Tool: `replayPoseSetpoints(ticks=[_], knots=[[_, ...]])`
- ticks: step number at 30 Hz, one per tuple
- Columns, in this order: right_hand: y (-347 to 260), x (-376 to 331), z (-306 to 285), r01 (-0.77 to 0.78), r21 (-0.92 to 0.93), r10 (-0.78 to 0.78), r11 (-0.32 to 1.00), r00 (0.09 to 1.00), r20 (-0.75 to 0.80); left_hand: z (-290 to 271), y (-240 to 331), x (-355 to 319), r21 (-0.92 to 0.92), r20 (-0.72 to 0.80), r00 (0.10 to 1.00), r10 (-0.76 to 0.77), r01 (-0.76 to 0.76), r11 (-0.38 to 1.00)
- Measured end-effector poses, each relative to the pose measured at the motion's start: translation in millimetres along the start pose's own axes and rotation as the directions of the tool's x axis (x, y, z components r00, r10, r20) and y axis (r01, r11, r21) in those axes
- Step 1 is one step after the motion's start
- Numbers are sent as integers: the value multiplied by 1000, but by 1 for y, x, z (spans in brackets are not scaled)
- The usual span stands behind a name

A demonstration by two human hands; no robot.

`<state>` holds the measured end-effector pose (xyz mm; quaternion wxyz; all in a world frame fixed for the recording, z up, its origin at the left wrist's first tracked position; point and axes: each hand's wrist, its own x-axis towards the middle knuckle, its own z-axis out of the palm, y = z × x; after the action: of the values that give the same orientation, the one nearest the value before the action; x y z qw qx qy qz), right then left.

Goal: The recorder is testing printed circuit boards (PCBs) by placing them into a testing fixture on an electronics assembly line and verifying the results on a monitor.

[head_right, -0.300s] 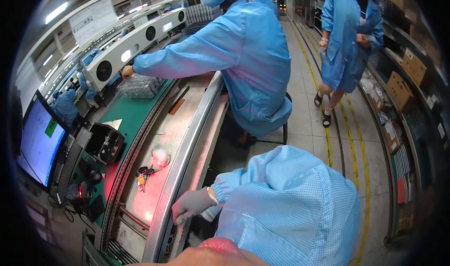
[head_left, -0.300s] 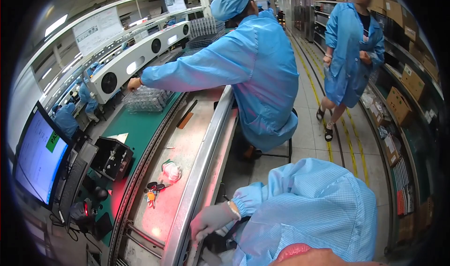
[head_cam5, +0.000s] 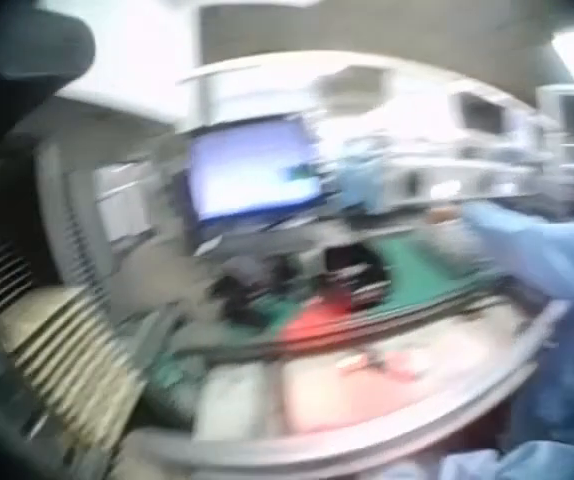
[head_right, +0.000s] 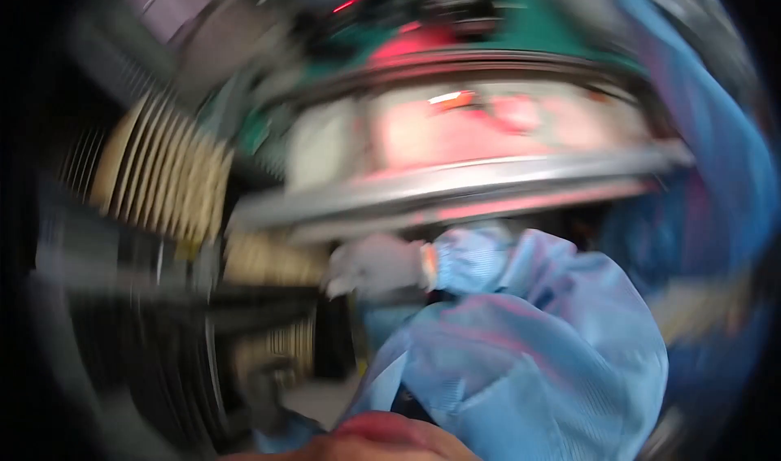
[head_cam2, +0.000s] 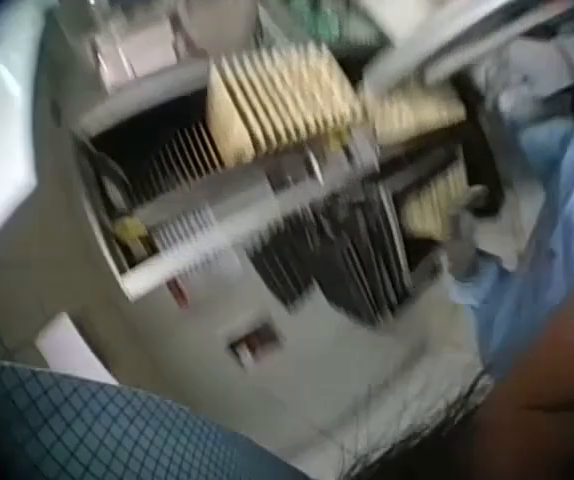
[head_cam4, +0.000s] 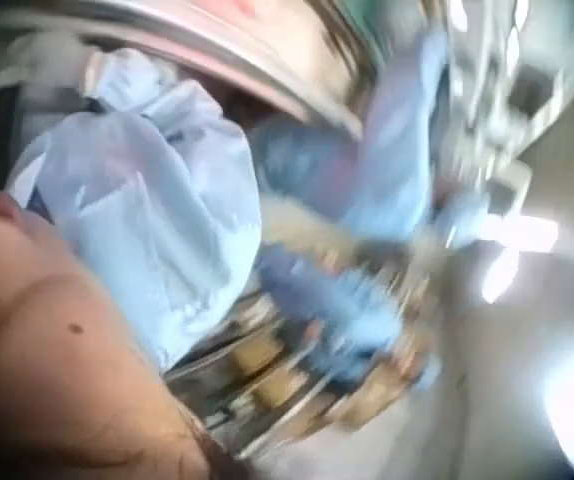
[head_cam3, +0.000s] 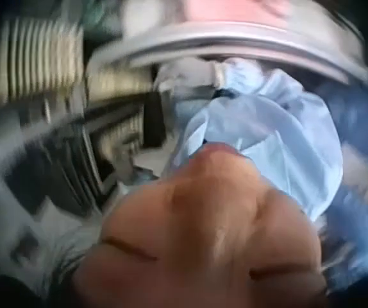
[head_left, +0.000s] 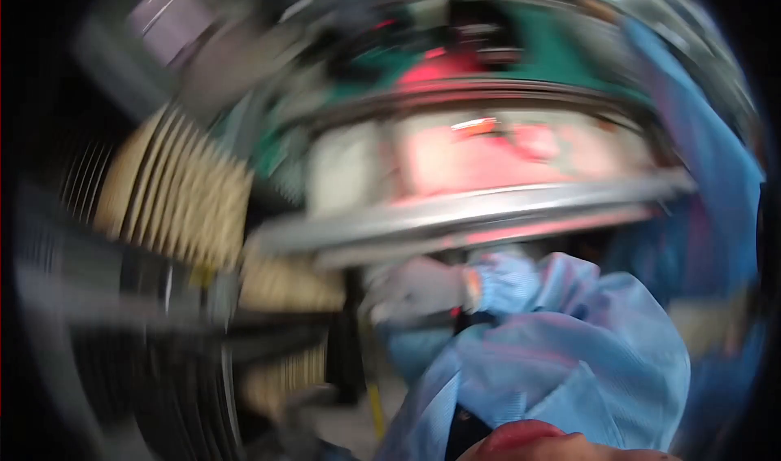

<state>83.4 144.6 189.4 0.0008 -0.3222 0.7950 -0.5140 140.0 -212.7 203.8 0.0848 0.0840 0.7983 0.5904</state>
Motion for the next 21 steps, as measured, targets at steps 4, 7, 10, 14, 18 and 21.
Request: replayPoseSetpoints(ticks=[4, 7, 10, 14, 18, 21], knots=[[-19, 65, 40, 67, 213, -112, 975, 972, 208, -92, 98, -51, 319, -881, 343, 324, -72, 945], [-45, 102, 93, 104, 335, -231, 936, 902, 365, -177, 117, -121, 630, -746, 334, 575, 633, 449], [-48, 113, 107, 52, 370, -219, 928, 879, 425, -246, 74, -135, 174, -982, 129, 141, 907, 383], [-36, 120, 101, 15, 451, -160, 892, 945, 285, -314, 34, -135, -312, -760, 417, -499, 439, 842], [1, 126, 131, 315, 255, -357, 914, 924, 138, -276, 7, 105, -277, -395, 809, -436, 347, 896], [-26, 141, 136, 119, 362, -216, 925, 945, 243, -154, 21, 293, -264, -51, 972, -229, 208, 942]])
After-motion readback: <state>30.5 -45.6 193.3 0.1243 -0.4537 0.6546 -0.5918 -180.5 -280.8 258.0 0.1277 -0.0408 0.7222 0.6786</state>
